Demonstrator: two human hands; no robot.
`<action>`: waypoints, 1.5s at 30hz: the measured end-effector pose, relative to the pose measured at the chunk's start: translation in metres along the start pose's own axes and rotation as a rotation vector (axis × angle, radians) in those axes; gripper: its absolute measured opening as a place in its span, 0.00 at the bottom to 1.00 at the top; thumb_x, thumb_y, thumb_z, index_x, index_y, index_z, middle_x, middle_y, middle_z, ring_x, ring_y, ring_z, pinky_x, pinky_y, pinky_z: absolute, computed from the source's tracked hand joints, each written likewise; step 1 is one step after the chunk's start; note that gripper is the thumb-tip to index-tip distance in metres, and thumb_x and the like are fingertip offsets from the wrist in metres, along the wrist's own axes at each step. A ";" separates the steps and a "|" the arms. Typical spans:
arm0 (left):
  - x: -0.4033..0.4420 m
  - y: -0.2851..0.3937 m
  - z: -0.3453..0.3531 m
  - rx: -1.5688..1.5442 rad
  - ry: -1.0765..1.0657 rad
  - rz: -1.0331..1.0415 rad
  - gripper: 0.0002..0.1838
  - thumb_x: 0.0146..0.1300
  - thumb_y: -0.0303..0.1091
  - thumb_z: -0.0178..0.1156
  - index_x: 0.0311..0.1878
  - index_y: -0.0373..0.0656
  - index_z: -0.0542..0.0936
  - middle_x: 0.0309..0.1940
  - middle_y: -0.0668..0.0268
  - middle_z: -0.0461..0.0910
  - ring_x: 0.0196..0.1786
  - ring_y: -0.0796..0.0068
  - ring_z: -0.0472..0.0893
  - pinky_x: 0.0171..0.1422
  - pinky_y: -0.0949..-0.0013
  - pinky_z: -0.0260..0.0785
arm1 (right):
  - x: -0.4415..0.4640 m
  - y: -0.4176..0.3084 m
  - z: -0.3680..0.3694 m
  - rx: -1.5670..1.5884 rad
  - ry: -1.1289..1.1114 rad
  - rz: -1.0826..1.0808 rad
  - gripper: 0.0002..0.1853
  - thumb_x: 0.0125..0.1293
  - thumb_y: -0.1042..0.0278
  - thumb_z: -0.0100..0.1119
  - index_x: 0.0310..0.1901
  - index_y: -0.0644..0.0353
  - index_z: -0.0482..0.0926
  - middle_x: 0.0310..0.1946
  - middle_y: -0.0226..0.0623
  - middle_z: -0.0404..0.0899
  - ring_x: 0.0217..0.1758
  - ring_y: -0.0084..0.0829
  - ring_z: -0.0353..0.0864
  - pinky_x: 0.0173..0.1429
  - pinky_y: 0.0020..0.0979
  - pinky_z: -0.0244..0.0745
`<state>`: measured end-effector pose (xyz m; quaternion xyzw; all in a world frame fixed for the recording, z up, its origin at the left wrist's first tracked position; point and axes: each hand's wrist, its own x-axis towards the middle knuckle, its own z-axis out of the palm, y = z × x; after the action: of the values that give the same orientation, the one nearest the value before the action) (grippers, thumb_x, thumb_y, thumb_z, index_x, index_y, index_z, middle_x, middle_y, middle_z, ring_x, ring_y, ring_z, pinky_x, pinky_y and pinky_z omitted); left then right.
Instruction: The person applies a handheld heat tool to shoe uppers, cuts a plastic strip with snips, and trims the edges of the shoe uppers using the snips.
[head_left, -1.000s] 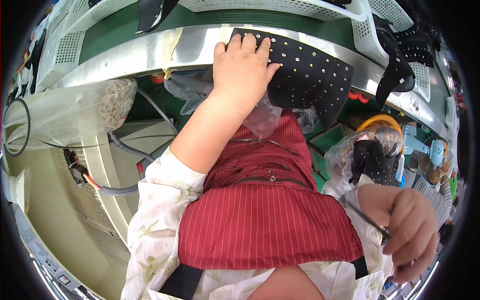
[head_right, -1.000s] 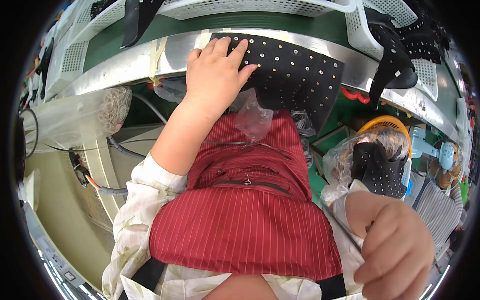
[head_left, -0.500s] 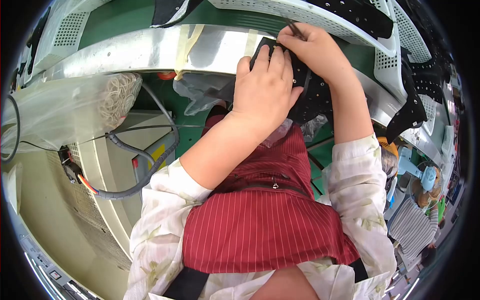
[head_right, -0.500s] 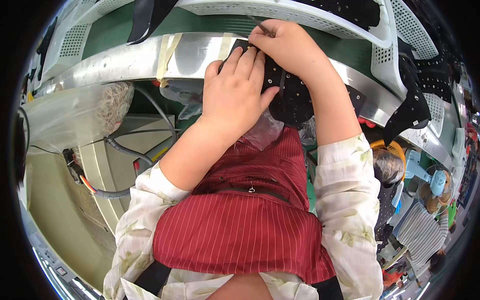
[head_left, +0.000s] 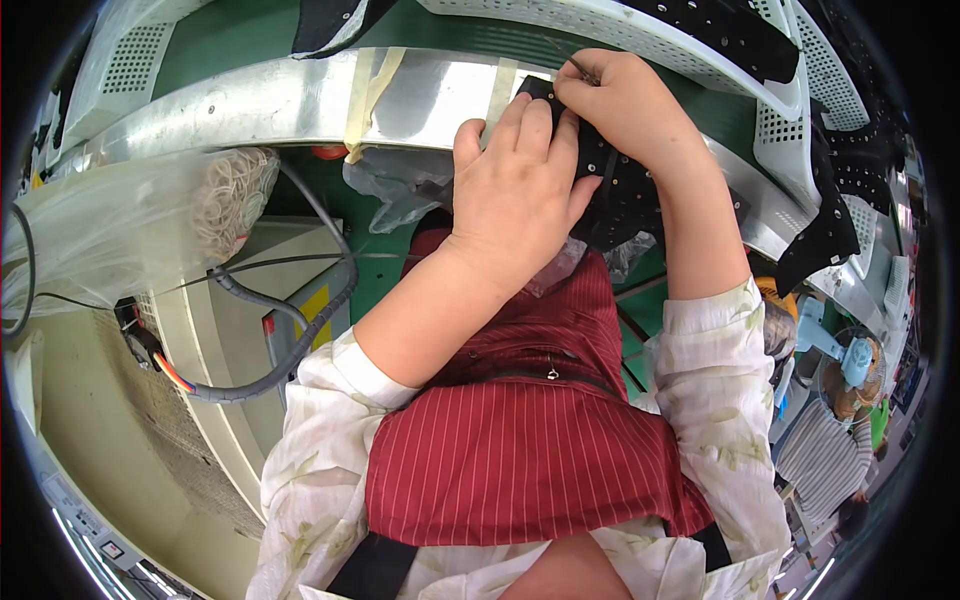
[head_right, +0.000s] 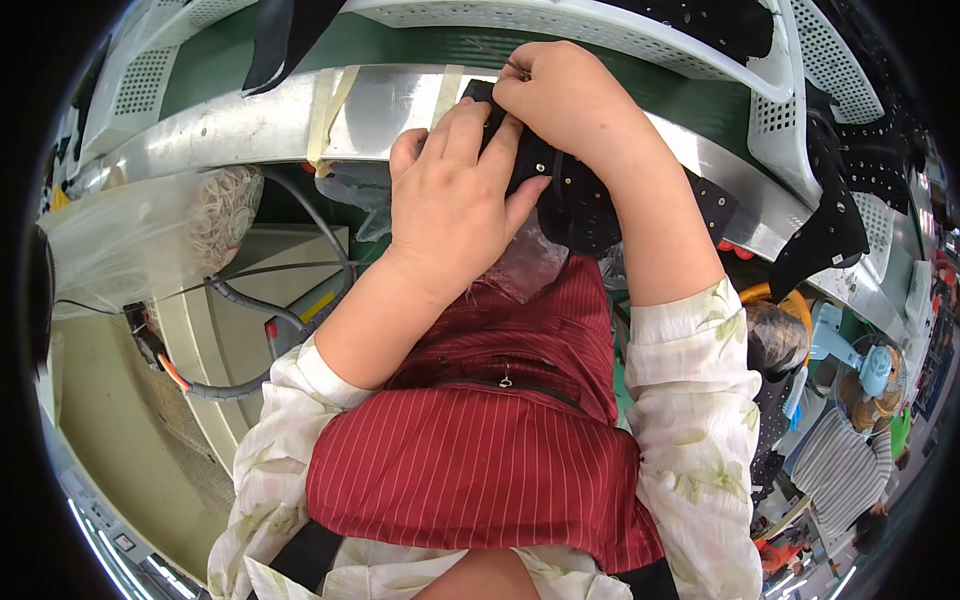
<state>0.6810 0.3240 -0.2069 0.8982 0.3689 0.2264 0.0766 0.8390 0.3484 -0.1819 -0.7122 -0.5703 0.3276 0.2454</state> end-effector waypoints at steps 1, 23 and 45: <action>0.000 0.000 0.000 0.000 -0.001 0.001 0.30 0.49 0.47 0.67 0.56 0.45 0.75 0.51 0.60 0.69 0.56 0.66 0.71 0.57 0.57 0.57 | 0.000 -0.001 0.000 -0.016 0.008 0.001 0.14 0.54 0.64 0.54 0.34 0.69 0.80 0.24 0.51 0.79 0.27 0.45 0.79 0.38 0.37 0.74; 0.007 0.003 -0.003 0.073 -0.038 0.031 0.29 0.50 0.48 0.66 0.54 0.44 0.76 0.58 0.54 0.71 0.58 0.59 0.71 0.59 0.59 0.61 | -0.039 0.025 -0.035 0.114 -0.024 0.079 0.15 0.57 0.60 0.61 0.32 0.68 0.80 0.21 0.36 0.77 0.25 0.21 0.75 0.32 0.25 0.70; 0.014 0.009 -0.003 0.244 -0.077 0.035 0.36 0.51 0.58 0.64 0.57 0.40 0.75 0.53 0.58 0.75 0.53 0.63 0.75 0.53 0.61 0.63 | -0.051 0.038 -0.021 -0.165 0.230 0.056 0.15 0.58 0.61 0.54 0.33 0.67 0.79 0.28 0.51 0.79 0.34 0.50 0.79 0.40 0.41 0.74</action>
<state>0.6945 0.3276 -0.1968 0.9151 0.3749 0.1466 -0.0229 0.8722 0.2906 -0.1859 -0.7785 -0.5432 0.2026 0.2403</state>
